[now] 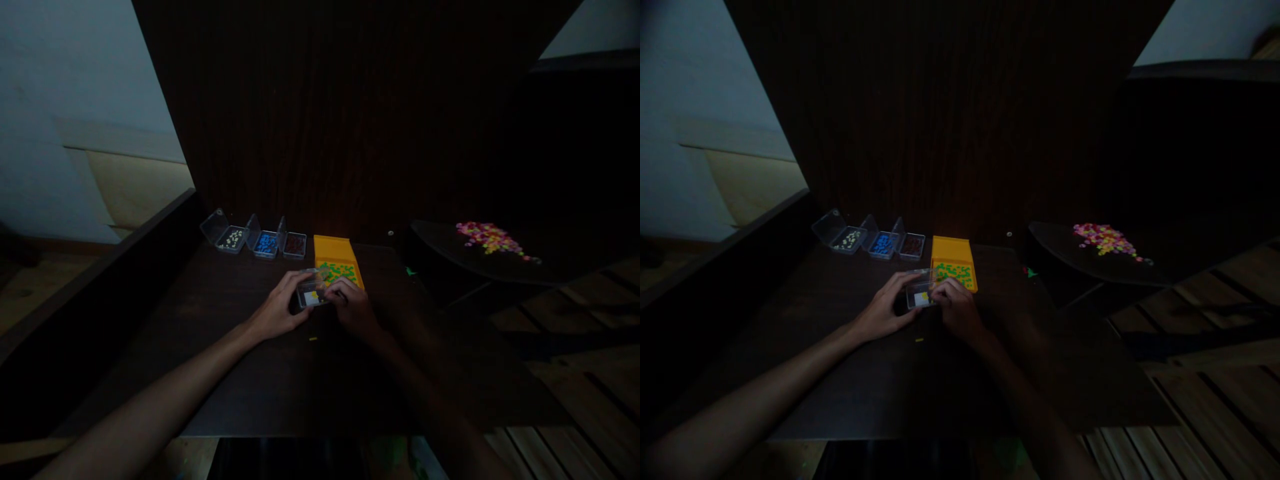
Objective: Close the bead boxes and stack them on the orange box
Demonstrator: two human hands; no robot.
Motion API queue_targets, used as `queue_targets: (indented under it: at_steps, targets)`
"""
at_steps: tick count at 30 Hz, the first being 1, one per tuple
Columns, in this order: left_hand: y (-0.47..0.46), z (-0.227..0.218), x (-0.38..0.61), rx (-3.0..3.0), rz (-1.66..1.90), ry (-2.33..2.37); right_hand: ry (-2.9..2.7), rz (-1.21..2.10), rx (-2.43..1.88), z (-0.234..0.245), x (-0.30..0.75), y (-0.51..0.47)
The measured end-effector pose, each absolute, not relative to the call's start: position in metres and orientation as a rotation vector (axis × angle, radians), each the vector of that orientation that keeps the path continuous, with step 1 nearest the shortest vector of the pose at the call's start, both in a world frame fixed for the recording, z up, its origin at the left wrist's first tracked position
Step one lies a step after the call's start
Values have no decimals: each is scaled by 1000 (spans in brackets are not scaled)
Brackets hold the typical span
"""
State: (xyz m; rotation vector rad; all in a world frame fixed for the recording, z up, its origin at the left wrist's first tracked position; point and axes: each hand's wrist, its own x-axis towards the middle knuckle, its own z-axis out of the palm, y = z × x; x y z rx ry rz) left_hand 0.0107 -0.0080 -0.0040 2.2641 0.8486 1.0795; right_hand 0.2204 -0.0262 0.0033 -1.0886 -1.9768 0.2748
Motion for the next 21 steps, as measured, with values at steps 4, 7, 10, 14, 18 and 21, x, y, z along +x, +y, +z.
queue_targets:
  at_steps: [4, 7, 10, 14, 18, 21]
  targets:
    - [-14, -1, 15, 2263, 1048, 814, -2023, 257, -1065, -2, 213, -27]
    - [-16, 0, 16, 2259, 1042, 808, -2029, 246, -1076, -4, 216, -27]
    - [-15, 0, 15, 2261, 1039, 800, -2045, 263, -1095, -5, 219, -26]
    - [-15, -2, 14, 2262, 1023, 790, -2067, 272, -1112, -4, 218, -26]
    - [-14, -2, 13, 2270, 1010, 781, -2034, 313, -1132, 6, 224, -27]
    - [-10, -3, 11, 2272, 1033, 802, -2039, 370, -1145, 16, 241, -25]
